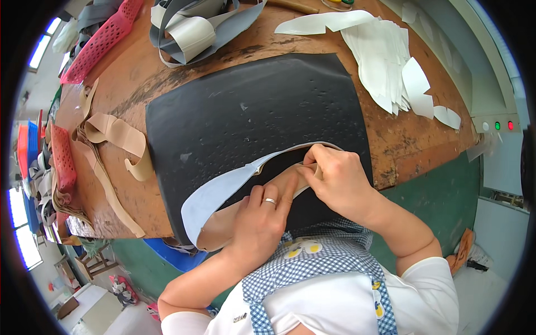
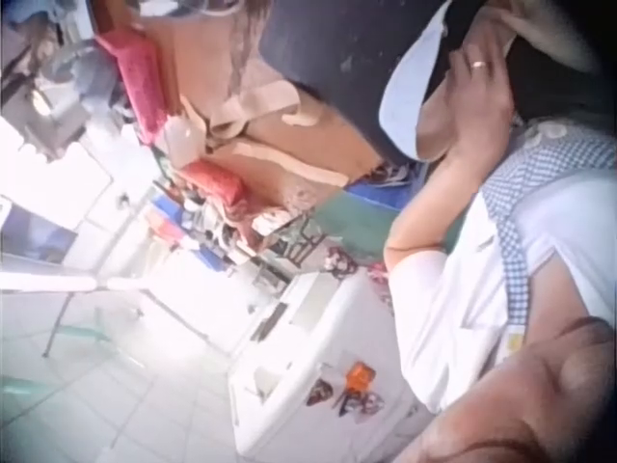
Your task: Assembling and aligning various layers of a shoe upper on a workbench.
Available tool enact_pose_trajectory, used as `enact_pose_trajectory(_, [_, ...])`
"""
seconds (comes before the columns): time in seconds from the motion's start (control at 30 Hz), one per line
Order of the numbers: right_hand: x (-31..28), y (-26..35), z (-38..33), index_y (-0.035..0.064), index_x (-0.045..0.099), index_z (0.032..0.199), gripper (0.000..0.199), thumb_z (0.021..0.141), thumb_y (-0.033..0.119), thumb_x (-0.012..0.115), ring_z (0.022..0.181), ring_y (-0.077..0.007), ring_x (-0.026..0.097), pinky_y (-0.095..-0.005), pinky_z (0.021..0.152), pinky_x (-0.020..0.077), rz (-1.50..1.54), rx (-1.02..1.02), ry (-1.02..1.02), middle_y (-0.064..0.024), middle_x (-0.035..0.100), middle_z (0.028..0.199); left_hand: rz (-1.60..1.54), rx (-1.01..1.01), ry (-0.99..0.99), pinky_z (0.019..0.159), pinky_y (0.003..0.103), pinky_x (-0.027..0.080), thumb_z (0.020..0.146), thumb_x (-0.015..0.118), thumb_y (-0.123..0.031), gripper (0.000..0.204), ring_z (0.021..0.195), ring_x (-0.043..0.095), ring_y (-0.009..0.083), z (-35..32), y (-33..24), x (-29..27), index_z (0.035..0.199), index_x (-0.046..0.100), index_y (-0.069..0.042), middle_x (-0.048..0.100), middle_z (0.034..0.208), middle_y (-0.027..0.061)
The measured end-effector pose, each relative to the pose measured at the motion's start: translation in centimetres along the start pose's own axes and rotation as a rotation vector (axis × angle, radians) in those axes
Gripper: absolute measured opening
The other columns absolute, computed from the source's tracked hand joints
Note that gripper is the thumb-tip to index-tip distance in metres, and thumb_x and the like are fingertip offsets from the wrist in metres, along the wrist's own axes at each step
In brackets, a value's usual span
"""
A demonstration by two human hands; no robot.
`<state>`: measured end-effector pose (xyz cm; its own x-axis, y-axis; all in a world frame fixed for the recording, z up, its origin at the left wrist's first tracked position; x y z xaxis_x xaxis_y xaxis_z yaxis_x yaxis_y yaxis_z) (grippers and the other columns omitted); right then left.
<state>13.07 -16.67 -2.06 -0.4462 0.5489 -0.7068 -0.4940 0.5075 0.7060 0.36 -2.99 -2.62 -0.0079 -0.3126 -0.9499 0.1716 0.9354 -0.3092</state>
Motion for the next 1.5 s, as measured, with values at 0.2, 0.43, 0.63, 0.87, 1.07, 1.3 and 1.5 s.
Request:
enact_pose_trajectory(0.2, [-2.5,-1.0,-1.1,-0.0034,0.062,0.087,0.014,0.084,0.006,0.072,0.071,-0.0313,0.068,-0.038,0.062,0.0529,-0.032,-0.01,-0.047,-0.0171,0.066,0.08,0.085,0.061,-0.026,0.093,0.044,0.052,0.076,0.061,0.0,0.06,0.115,0.058,0.0351,0.0,-1.2,0.4,0.134,0.054,0.011,0.055,0.13,0.023])
enact_pose_trajectory(0.43, [-3.5,-2.5,-0.5,-0.004,0.06,0.09,0.011,0.089,0.005,0.066,0.069,-0.032,0.066,-0.0367,0.063,0.0507,0.099,0.143,0.019,-0.0167,0.066,0.08,0.31,0.115,0.104,0.093,0.041,0.053,0.079,0.062,-0.005,0.059,0.113,0.062,0.0345,0.4,-1.9,-0.4,0.135,0.054,0.012,0.061,0.126,0.0236])
enact_pose_trajectory(0.63, [-4.0,-2.8,-0.5,-0.0038,0.061,0.094,0.014,0.087,0.005,0.068,0.074,-0.0329,0.068,-0.0378,0.067,0.0514,0.096,0.073,0.087,-0.018,0.066,0.085,0.366,0.126,-0.017,0.101,0.049,0.045,0.081,0.06,-0.015,0.045,0.123,0.05,0.0355,0.4,-2.1,1.7,0.12,0.069,0.004,0.052,0.142,0.0198])
enact_pose_trajectory(0.87, [-3.9,-3.7,-0.2,-0.0053,0.063,0.09,0.016,0.082,0.005,0.072,0.08,-0.0321,0.067,-0.0391,0.073,0.0517,0.174,0.131,0.122,-0.019,0.067,0.089,0.363,0.055,0.084,0.096,0.045,0.05,0.083,0.058,-0.003,0.058,0.12,0.058,0.0343,-0.1,-2.8,1.5,0.14,0.051,0.009,0.056,0.136,0.0228])
enact_pose_trajectory(1.07, [-4.0,-3.8,0.1,-0.0055,0.064,0.087,0.017,0.083,0.008,0.072,0.078,-0.0332,0.067,-0.0396,0.07,0.051,0.131,0.119,0.133,-0.0194,0.067,0.085,0.161,-0.041,0.06,0.081,0.039,0.052,0.083,0.062,-0.012,0.05,0.104,0.063,0.029,2.1,-2.0,0.6,0.133,0.061,-0.003,0.065,0.116,0.0113])
enact_pose_trajectory(1.3, [-4.1,-3.4,0.1,-0.0053,0.064,0.086,0.02,0.082,0.011,0.074,0.075,-0.0355,0.066,-0.0401,0.068,0.0521,0.023,0.121,0.122,-0.0213,0.066,0.084,0.266,0.112,0.044,0.103,0.042,0.046,0.081,0.061,-0.009,0.063,0.127,0.05,0.0361,3.6,-3.9,1.9,0.14,0.05,0.011,0.043,0.146,0.0268])
enact_pose_trajectory(1.5, [-5.1,-5.1,-1.4,-0.0055,0.064,0.087,0.019,0.082,0.009,0.076,0.069,-0.0213,0.068,-0.0326,0.062,0.0523,0.203,0.147,0.018,-0.0146,0.067,0.079,0.281,0.159,0.01,0.099,0.042,0.047,0.08,0.059,-0.007,0.056,0.124,0.048,0.0376,3.9,-4.5,1.5,0.131,0.055,0.016,0.044,0.138,0.0285])
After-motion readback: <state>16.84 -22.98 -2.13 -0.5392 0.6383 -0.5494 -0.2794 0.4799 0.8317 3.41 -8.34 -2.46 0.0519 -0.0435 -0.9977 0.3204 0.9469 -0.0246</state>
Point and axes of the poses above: each hand's wrist, its own z-axis towards the middle knuckle, its own x-axis out of the palm, y = z × x, the point moved 2 cm from there along z, towards the middle knuckle
